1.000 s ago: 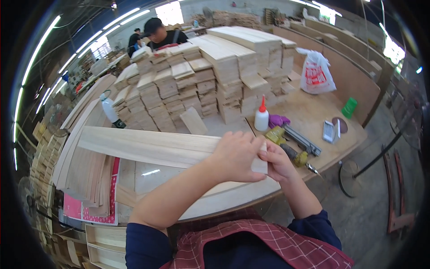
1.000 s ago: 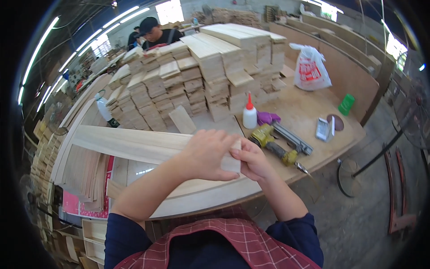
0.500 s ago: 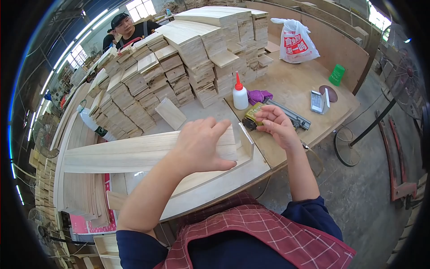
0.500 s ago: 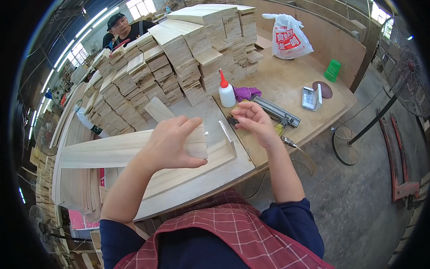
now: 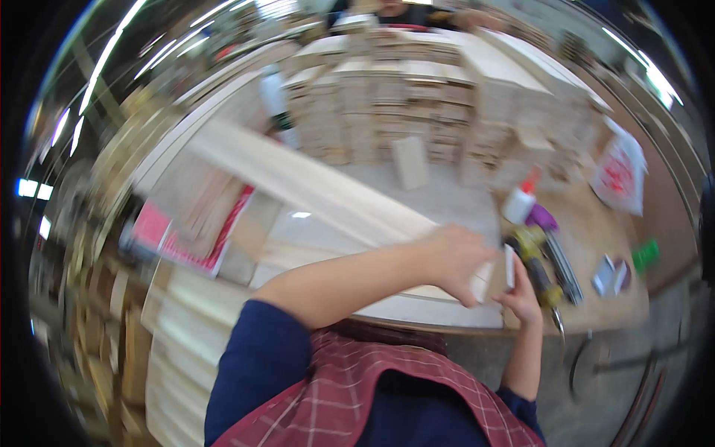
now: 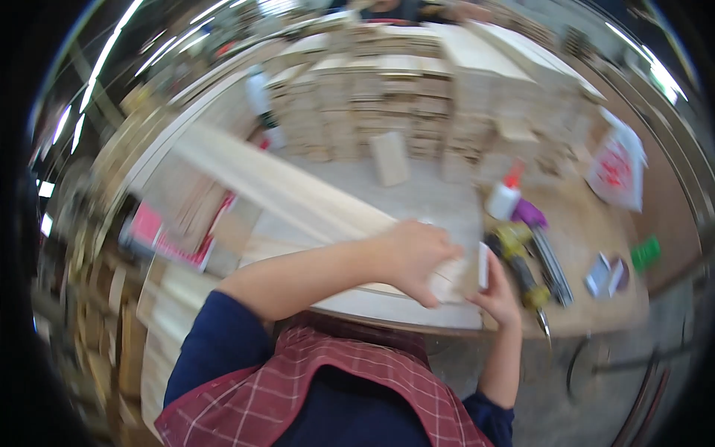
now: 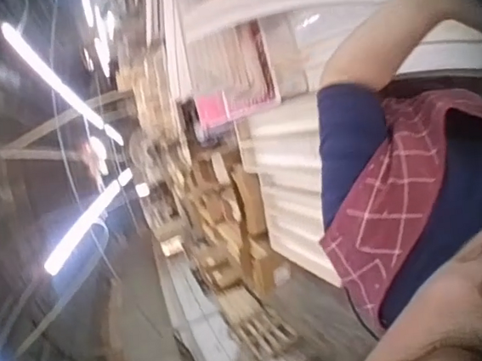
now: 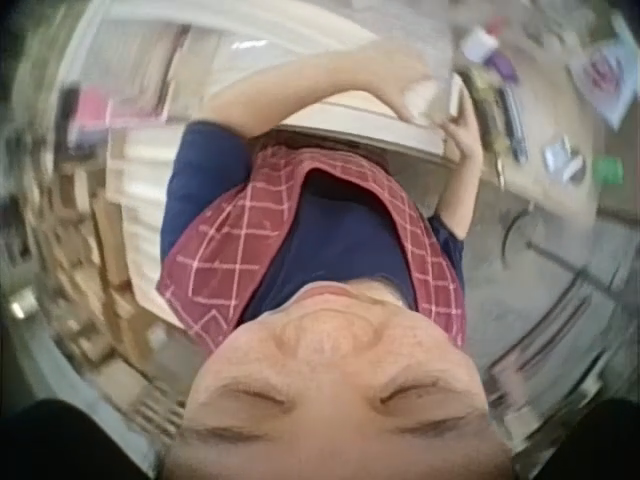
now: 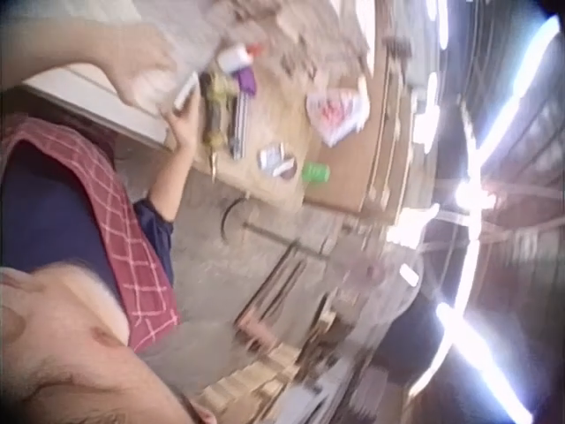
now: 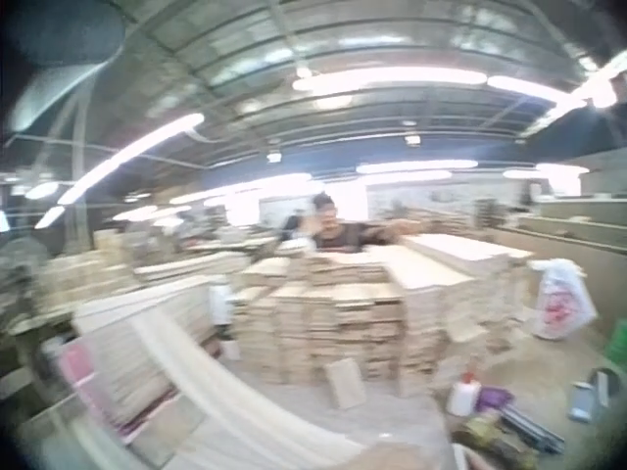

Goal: Assemble wooden boxes by applying wood glue and using a pneumatic nail gun to join slats.

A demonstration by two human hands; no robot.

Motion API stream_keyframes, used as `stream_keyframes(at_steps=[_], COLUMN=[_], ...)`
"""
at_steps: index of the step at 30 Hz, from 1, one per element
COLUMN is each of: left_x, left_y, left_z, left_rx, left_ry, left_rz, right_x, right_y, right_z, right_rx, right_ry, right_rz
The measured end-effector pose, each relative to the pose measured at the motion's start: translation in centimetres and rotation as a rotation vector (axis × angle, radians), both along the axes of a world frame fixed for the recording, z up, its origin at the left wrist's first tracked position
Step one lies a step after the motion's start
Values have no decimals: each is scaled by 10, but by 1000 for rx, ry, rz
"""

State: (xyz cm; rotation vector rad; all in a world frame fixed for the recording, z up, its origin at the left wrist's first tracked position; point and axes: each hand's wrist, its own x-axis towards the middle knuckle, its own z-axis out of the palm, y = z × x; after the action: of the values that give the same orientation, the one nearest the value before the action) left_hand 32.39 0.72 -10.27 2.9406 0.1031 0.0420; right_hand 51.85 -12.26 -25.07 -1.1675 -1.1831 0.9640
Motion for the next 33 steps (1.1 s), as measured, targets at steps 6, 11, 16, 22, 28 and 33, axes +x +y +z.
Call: stream_keyframes(at_steps=[6, 11, 16, 22, 28, 33], left_x=[-4, 1, 11, 28, 38, 45], left_y=[-21, -27, -20, -13, -26, -31], left_z=[-25, -29, -25, -13, -15, -20], left_rx=[-39, -78, -162, -14, -49, -84], left_ry=[-10, 8, -102, -40, 12, -26], left_rz=[44, 51, 34, 72, 96, 123], right_x=[-3, -1, -2, 1, 1, -6], right_y=[-9, -11, -12, -16, -28, -26], right_z=[-4, -15, -12, -8, 3, 7], right_rx=[-104, -242, -252, -267, -208, 20], right_ry=[152, -64, -56, -179, -114, 2], right_rz=[67, 25, 28, 27, 92, 79])
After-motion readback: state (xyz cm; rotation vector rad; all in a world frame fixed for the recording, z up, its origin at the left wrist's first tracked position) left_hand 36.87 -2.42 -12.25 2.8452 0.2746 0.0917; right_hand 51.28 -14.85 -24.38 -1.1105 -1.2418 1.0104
